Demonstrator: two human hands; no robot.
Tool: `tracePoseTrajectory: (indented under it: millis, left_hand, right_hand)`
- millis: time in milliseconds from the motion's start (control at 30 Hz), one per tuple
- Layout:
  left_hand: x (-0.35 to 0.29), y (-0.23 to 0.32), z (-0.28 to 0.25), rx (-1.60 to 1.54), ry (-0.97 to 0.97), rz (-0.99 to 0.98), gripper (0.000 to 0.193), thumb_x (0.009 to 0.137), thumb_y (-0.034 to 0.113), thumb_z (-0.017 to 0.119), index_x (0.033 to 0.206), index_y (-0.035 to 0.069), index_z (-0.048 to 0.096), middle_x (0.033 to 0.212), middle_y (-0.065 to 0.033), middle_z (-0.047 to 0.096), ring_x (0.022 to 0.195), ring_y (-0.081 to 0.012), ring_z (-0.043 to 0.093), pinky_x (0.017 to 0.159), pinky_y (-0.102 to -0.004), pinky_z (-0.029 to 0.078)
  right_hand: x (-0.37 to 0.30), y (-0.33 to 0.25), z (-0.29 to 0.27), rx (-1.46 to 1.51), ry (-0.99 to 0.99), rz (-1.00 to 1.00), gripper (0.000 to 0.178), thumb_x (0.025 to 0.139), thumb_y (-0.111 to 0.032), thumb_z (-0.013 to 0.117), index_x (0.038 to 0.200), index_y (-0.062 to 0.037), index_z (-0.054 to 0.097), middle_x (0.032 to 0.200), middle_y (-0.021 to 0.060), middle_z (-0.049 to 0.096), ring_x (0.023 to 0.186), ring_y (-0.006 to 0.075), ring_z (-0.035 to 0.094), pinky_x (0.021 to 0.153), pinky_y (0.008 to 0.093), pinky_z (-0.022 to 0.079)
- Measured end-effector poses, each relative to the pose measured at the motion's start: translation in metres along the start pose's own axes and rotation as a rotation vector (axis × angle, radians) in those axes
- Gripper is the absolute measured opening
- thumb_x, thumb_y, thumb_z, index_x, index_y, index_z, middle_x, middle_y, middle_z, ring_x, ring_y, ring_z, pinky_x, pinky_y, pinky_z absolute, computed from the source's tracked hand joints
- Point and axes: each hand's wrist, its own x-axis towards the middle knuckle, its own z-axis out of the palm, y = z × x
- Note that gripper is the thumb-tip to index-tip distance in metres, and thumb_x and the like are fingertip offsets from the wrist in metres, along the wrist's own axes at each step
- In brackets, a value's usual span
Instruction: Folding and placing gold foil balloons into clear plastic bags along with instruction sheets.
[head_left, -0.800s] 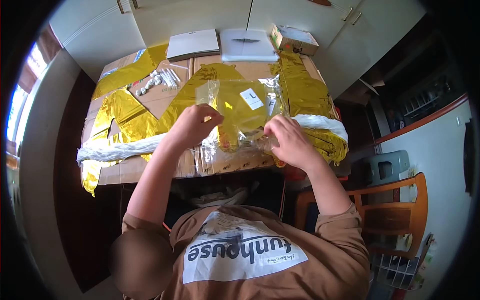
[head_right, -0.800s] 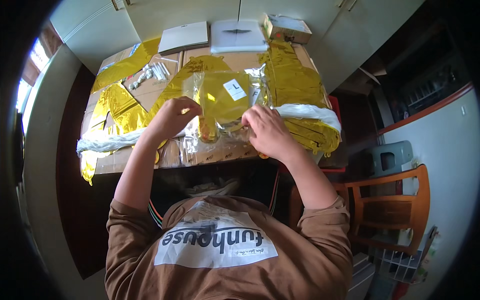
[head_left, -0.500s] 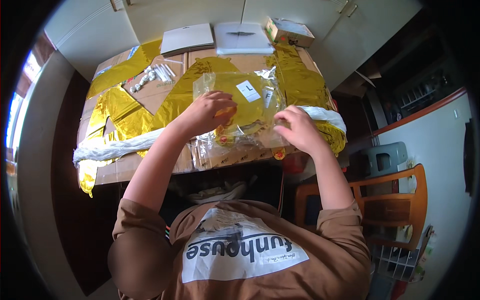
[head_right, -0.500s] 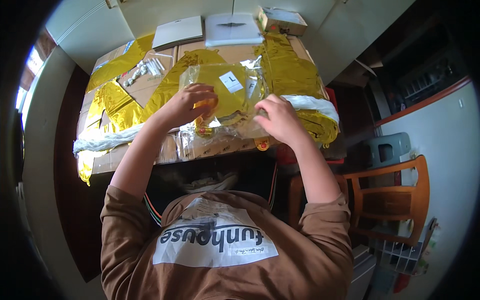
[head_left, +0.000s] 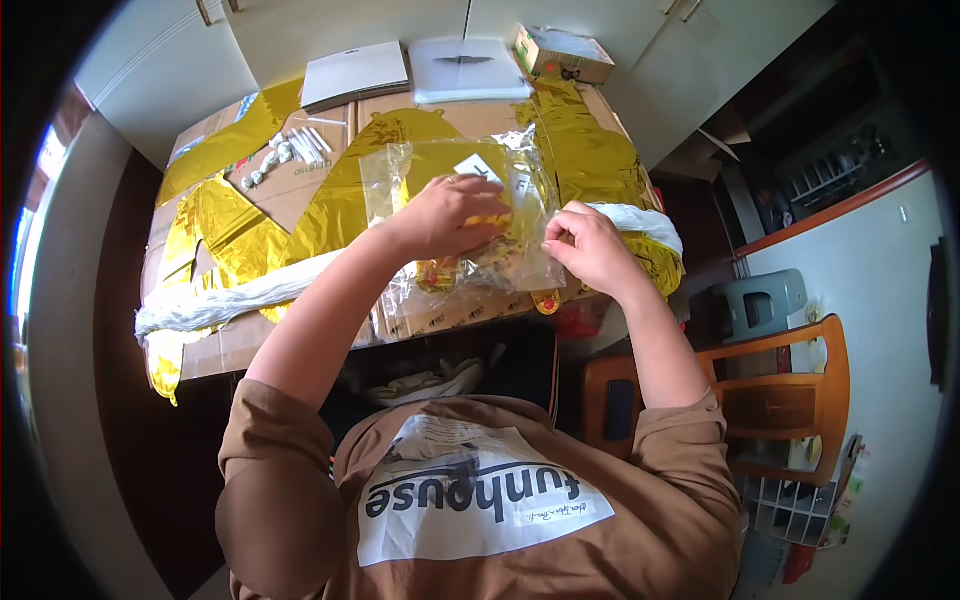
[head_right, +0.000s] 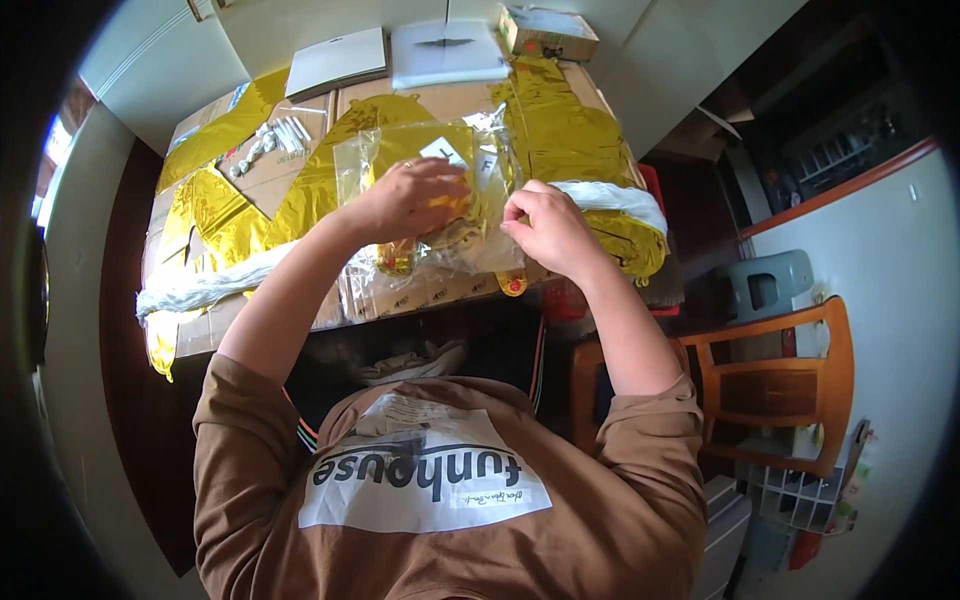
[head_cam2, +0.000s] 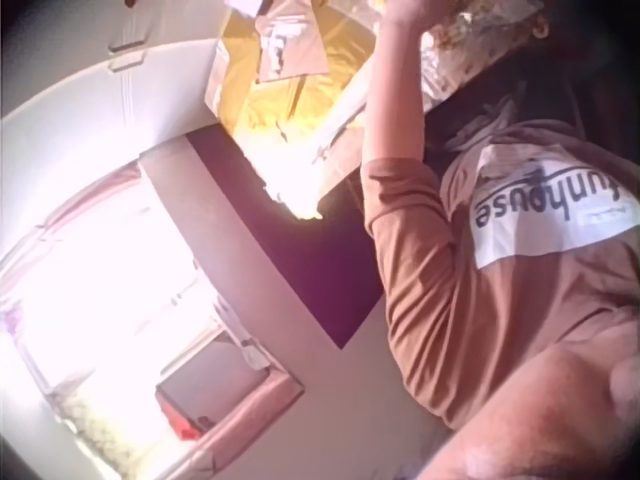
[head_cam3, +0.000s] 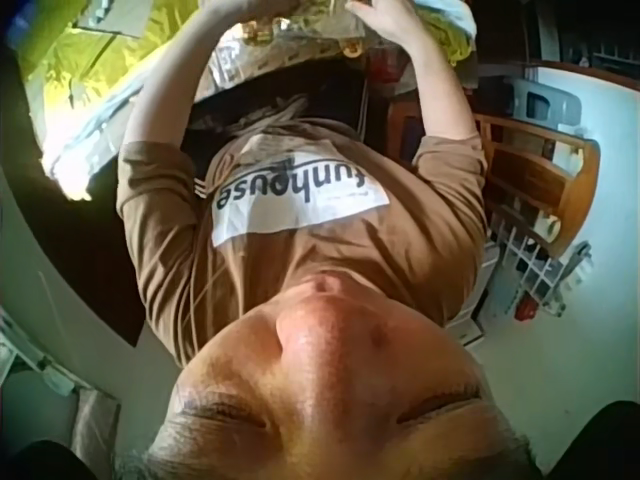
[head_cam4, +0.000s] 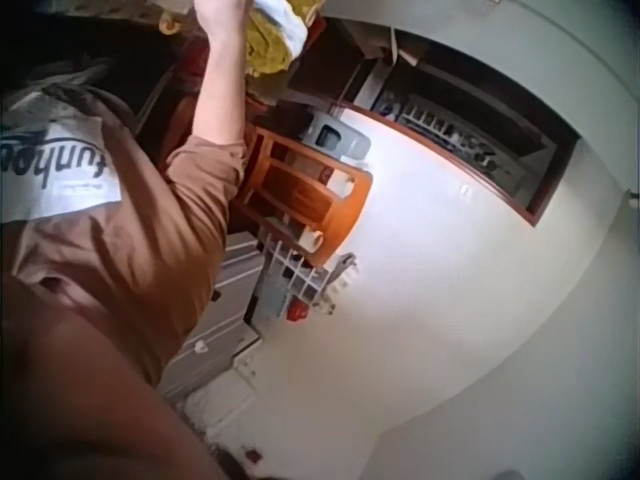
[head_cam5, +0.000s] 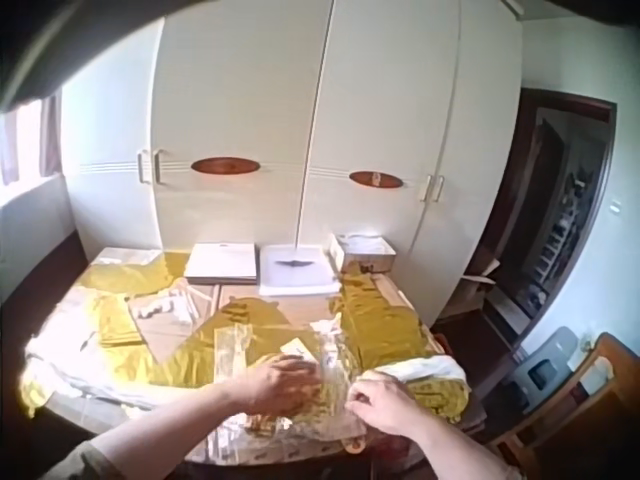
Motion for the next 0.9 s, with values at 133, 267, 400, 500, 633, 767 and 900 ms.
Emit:
tracePoseTrajectory:
  millis: [133,267,400,500,633,767,900]
  left_hand:
    - [-0.003,0.001,0.012,0.006,-0.041,-0.016,0.032,0.087,0.026,0.066,0.117,0.015,0.068,0.132,-0.01,0.058,0.127,-0.0287,0.05,0.107,-0.0464,0.036]
    - [-0.002,0.003,0.024,0.052,-0.043,0.033,0.033,0.088,0.028,0.065,0.118,0.017,0.069,0.132,-0.0094,0.058,0.126,-0.0285,0.05,0.106,-0.0456,0.036]
    - [-0.003,-0.007,0.017,0.032,-0.047,-0.056,0.032,0.089,0.028,0.063,0.118,0.016,0.069,0.132,-0.0094,0.057,0.127,-0.0286,0.049,0.106,-0.045,0.036]
    - [-0.001,-0.002,0.016,-0.021,-0.063,-0.08,0.03,0.091,0.027,0.059,0.117,0.015,0.069,0.132,-0.0092,0.058,0.127,-0.0285,0.049,0.107,-0.0446,0.034]
    - [0.004,-0.004,0.021,0.011,-0.024,-0.093,0.033,0.094,0.031,0.054,0.124,0.02,0.064,0.13,-0.0071,0.058,0.125,-0.0265,0.05,0.106,-0.0436,0.034]
    - [0.009,0.012,0.016,0.243,-0.153,-0.159,0.035,0.096,0.032,0.051,0.129,0.025,0.059,0.136,-0.0048,0.053,0.129,-0.0258,0.046,0.107,-0.0448,0.033]
    - [0.006,0.015,0.019,0.261,-0.165,-0.138,0.036,0.096,0.032,0.051,0.131,0.027,0.058,0.137,-0.006,0.052,0.129,-0.0272,0.046,0.107,-0.0456,0.033]
  right_hand:
    - [-0.004,-0.012,0.004,-0.104,0.095,-0.07,0.01,0.079,-0.007,0.068,0.079,-0.0012,0.06,0.084,0.0118,0.057,0.085,0.0306,0.058,0.078,0.0394,0.046]
    - [-0.02,-0.042,0.014,-0.359,0.148,-0.34,0.005,0.078,-0.004,0.064,0.079,-0.0057,0.059,0.085,0.0089,0.053,0.087,0.0265,0.052,0.081,0.0406,0.04]
    - [-0.03,-0.07,-0.002,-0.336,0.119,-0.314,0.005,0.08,-0.006,0.064,0.08,-0.0059,0.059,0.085,0.0088,0.056,0.084,0.0262,0.056,0.081,0.0399,0.042]
    - [-0.008,-0.04,-0.011,-0.035,0.038,-0.001,0.013,0.081,-0.01,0.067,0.089,-0.0007,0.061,0.089,0.0131,0.06,0.084,0.0321,0.061,0.078,0.041,0.048]
    - [0.002,0.0,0.002,-0.137,-0.025,-0.048,0.013,0.081,-0.011,0.069,0.087,-0.0002,0.064,0.088,0.0138,0.061,0.084,0.0321,0.061,0.076,0.0398,0.048]
    - [0.0,0.01,0.008,-0.201,-0.084,-0.082,0.014,0.08,-0.012,0.07,0.081,-0.0005,0.062,0.089,0.0135,0.061,0.084,0.0333,0.061,0.075,0.0412,0.048]
    - [-0.007,-0.003,0.01,-0.313,0.052,-0.163,0.006,0.08,-0.009,0.065,0.08,-0.0039,0.062,0.086,0.011,0.059,0.084,0.0296,0.06,0.08,0.0419,0.043]
